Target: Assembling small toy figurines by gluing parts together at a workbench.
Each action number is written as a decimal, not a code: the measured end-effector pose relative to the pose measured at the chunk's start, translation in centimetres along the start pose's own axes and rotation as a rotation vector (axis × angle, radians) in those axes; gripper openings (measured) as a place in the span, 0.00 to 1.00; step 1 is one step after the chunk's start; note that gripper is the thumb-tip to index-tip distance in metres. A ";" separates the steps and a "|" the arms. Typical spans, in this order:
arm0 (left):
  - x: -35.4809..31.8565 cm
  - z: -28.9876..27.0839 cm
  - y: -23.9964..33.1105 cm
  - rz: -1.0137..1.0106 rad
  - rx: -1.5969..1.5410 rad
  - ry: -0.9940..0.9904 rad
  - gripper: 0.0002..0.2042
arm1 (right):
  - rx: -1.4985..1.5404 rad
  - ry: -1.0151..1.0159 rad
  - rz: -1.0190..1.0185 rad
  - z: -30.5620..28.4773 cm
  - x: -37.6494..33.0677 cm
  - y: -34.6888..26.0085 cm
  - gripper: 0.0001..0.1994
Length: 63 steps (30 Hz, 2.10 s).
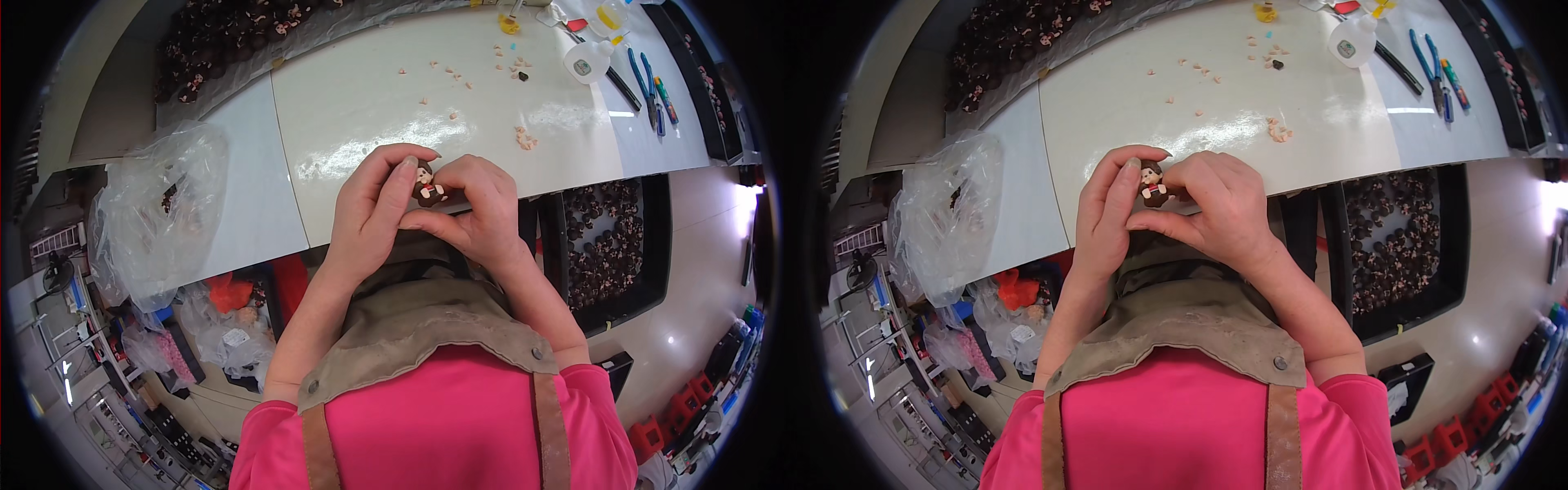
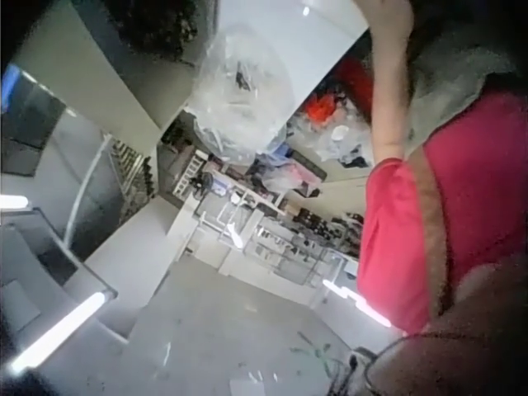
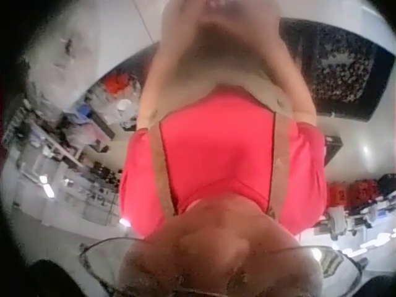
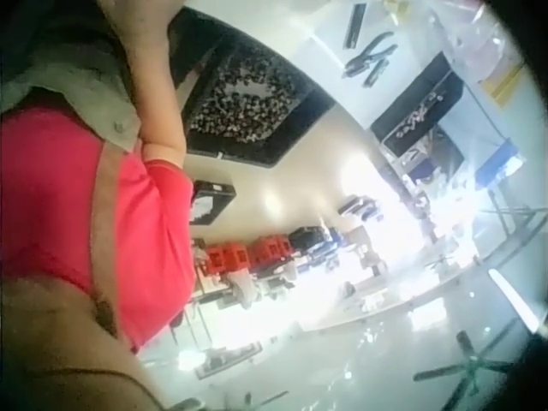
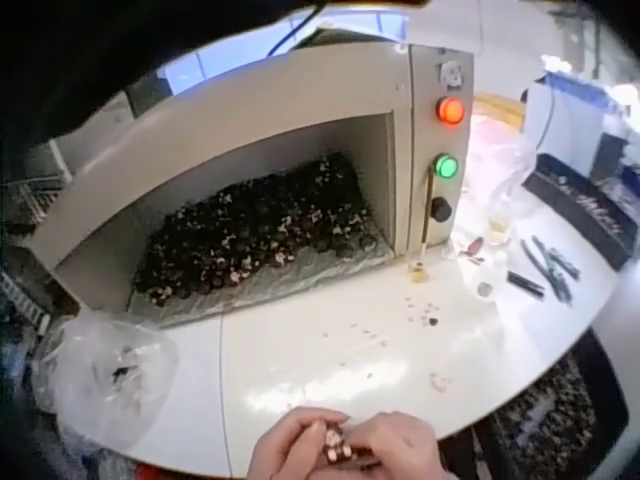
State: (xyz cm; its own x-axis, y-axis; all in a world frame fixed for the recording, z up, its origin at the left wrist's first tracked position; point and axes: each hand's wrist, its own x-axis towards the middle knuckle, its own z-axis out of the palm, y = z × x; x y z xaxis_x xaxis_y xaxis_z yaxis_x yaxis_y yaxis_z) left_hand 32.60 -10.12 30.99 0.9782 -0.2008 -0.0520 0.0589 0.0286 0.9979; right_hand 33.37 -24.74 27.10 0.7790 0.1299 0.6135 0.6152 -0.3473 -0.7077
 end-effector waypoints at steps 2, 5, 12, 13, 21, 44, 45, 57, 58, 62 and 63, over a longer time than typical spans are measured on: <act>0.3 -0.1 -0.4 -0.002 0.004 0.003 0.11 | 0.027 0.003 0.023 0.2 -0.1 0.3 0.22; 0.4 -0.2 -0.5 -0.015 0.022 0.011 0.11 | 0.116 -0.017 0.080 0.2 -0.7 0.7 0.24; 0.2 0.3 -0.6 -0.032 -0.003 0.024 0.12 | 0.204 -0.073 0.123 -0.3 -1.1 0.4 0.25; 0.1 0.4 -0.6 -0.030 -0.002 0.022 0.12 | 0.203 -0.070 0.121 -0.4 -1.1 0.4 0.25; -0.1 0.7 -1.0 -0.031 0.019 0.056 0.13 | 0.227 -0.075 0.158 -0.6 -1.3 0.2 0.22; 9.4 -14.6 6.6 0.367 0.879 0.228 0.14 | -0.394 -0.025 1.053 -20.0 -18.6 9.4 0.11; 11.7 -16.9 6.9 0.403 0.993 0.319 0.14 | -0.504 0.013 1.014 -21.8 -22.0 11.8 0.12; 26.2 -25.9 4.4 0.242 1.502 0.814 0.20 | -0.221 0.084 1.195 -17.9 -17.6 5.3 0.08; 26.0 -24.9 4.9 0.135 1.560 0.740 0.16 | -0.111 0.033 1.206 -16.3 -15.7 3.9 0.08; 23.9 -26.1 6.1 0.259 1.601 0.621 0.09 | 0.099 -0.406 1.159 -13.1 -8.2 -0.6 0.08; 23.3 -26.1 6.2 0.271 1.563 0.609 0.07 | 0.102 -0.403 1.162 -12.6 -6.6 -1.5 0.08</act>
State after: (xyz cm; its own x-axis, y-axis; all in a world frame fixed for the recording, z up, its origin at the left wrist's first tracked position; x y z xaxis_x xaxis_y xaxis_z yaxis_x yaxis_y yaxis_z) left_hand 60.95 10.95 34.92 0.8777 0.0354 0.4779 0.0157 -0.9989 0.0451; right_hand 25.79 -36.75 28.58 0.8399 0.0758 -0.5374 -0.4750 -0.3763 -0.7955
